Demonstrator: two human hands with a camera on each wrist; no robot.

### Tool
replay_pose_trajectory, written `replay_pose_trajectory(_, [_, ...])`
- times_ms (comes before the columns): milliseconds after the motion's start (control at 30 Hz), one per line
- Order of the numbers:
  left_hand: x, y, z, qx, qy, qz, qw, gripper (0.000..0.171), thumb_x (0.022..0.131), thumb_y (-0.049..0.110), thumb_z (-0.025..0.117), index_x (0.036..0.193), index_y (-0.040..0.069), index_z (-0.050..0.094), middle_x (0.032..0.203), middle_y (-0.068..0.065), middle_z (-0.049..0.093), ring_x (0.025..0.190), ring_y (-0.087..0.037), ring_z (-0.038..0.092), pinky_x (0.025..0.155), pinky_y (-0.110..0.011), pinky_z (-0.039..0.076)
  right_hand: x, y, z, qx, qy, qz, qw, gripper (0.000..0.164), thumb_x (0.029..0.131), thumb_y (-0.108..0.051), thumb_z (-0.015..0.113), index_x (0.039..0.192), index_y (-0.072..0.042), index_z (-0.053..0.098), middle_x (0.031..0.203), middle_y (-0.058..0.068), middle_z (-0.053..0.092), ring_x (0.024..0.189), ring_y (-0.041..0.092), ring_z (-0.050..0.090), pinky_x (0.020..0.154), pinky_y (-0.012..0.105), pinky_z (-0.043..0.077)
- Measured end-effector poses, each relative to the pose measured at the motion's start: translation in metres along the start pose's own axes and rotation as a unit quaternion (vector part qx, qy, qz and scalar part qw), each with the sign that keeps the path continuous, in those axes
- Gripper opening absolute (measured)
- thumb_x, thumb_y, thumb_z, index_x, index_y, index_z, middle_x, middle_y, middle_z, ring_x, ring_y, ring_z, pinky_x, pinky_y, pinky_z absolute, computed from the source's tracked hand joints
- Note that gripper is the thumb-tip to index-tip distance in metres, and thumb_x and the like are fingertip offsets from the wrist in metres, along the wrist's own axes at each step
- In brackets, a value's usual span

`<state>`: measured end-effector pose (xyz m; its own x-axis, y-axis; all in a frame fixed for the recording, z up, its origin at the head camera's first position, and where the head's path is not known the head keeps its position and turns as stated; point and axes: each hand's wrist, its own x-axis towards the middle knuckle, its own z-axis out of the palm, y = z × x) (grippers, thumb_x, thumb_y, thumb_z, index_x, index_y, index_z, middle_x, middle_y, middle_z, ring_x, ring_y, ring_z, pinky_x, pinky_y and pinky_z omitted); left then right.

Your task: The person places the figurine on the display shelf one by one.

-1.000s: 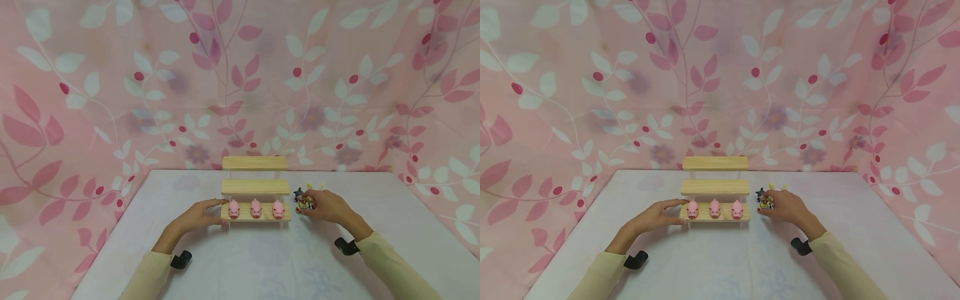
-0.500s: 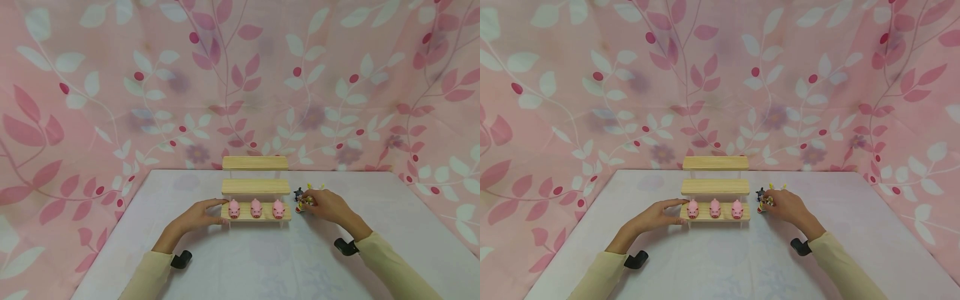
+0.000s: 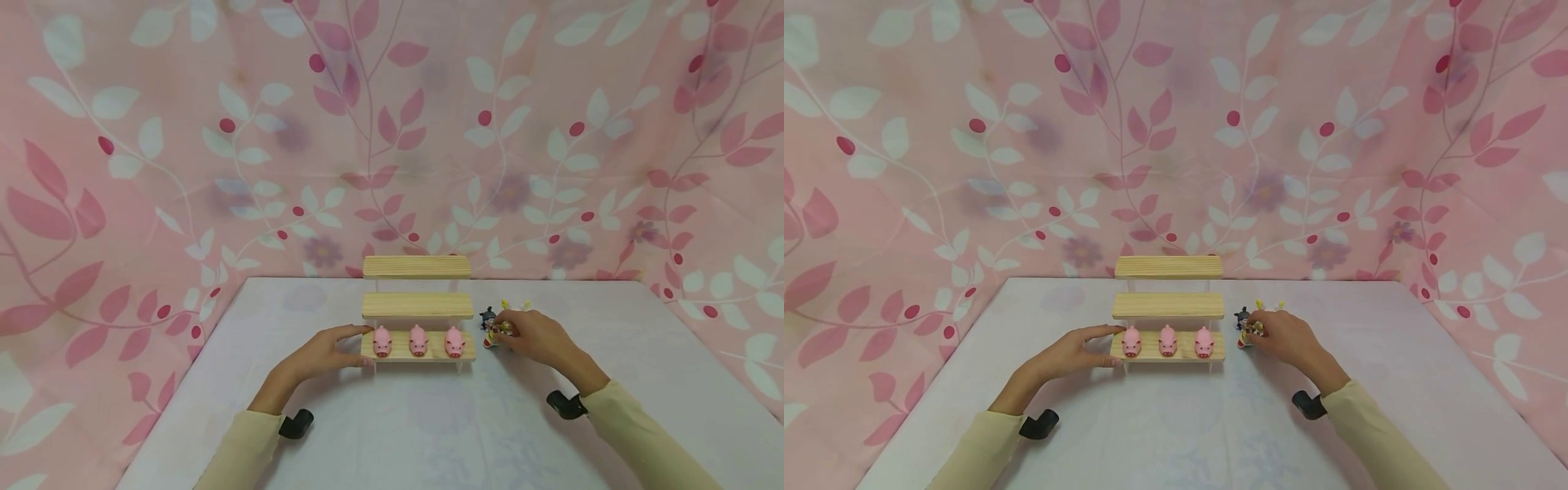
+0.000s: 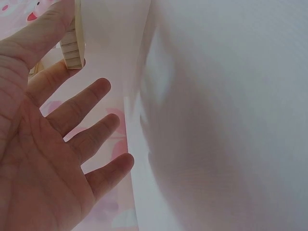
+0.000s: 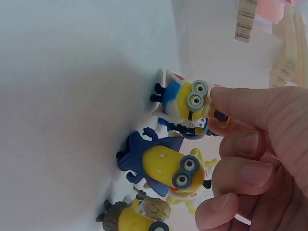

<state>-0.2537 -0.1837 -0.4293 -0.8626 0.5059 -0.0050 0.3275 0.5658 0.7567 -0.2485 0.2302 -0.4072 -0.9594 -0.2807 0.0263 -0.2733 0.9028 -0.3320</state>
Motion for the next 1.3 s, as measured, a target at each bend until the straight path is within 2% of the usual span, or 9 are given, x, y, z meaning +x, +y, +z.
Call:
replay_pose_trajectory(400, [0.0, 0.0, 0.0, 0.004, 0.0, 0.002, 1.0, 0.065, 0.08, 0.042, 0.082, 0.139, 0.026, 0.059, 0.146, -0.006, 0.049, 0.139, -0.032, 0.037, 0.11, -0.058, 0.03, -0.008, -0.005, -0.009, 0.007, 0.017, -0.009, 1.0, 0.031, 0.09, -0.026, 0.073, 0.116, -0.009, 0.068, 0.065, -0.004, 0.051, 0.056, 0.014, 0.045, 0.048, 0.03, 0.035])
replay_pose_trajectory(700, [0.0, 0.001, 0.0, 0.001, -0.001, 0.003, 1.0, 0.066, 0.08, 0.041, 0.082, 0.139, 0.024, 0.058, 0.146, -0.007, 0.049, 0.139, -0.033, 0.037, 0.11, -0.059, 0.03, -0.021, -0.021, -0.03, 0.001, 0.04, -0.015, 0.999, 0.033, 0.09, -0.03, 0.073, 0.116, -0.011, 0.067, 0.062, -0.005, 0.048, 0.051, 0.013, 0.044, 0.045, 0.028, 0.034])
replay_pose_trajectory(900, [0.0, 0.0, 0.001, 0.004, -0.001, -0.002, 1.0, 0.065, 0.08, 0.043, 0.081, 0.139, 0.027, 0.058, 0.147, -0.006, 0.048, 0.14, -0.033, 0.036, 0.11, -0.059, 0.03, -0.03, -0.034, -0.044, 0.002, 0.066, -0.039, 0.997, 0.035, 0.09, -0.032, 0.074, 0.118, -0.013, 0.067, 0.062, -0.006, 0.046, 0.051, 0.012, 0.042, 0.045, 0.027, 0.034])
replay_pose_trajectory(1100, [-0.001, 0.0, 0.0, -0.002, -0.001, 0.0, 1.0, 0.065, 0.081, 0.043, 0.081, 0.139, 0.027, 0.058, 0.147, -0.006, 0.048, 0.14, -0.033, 0.035, 0.11, -0.059, 0.029, -0.033, -0.051, -0.05, 0.006, 0.095, -0.082, 0.992, 0.027, 0.089, -0.029, 0.075, 0.113, -0.017, 0.068, 0.059, -0.009, 0.044, 0.048, 0.009, 0.038, 0.044, 0.025, 0.03])
replay_pose_trajectory(1300, [-0.001, 0.0, 0.0, -0.004, -0.002, 0.004, 1.0, 0.064, 0.081, 0.043, 0.081, 0.139, 0.026, 0.059, 0.147, -0.007, 0.049, 0.14, -0.033, 0.036, 0.11, -0.059, 0.03, -0.031, -0.064, -0.052, 0.003, 0.101, -0.1, 0.99, 0.026, 0.089, -0.029, 0.075, 0.111, -0.018, 0.068, 0.058, -0.011, 0.042, 0.047, 0.007, 0.037, 0.044, 0.024, 0.03])
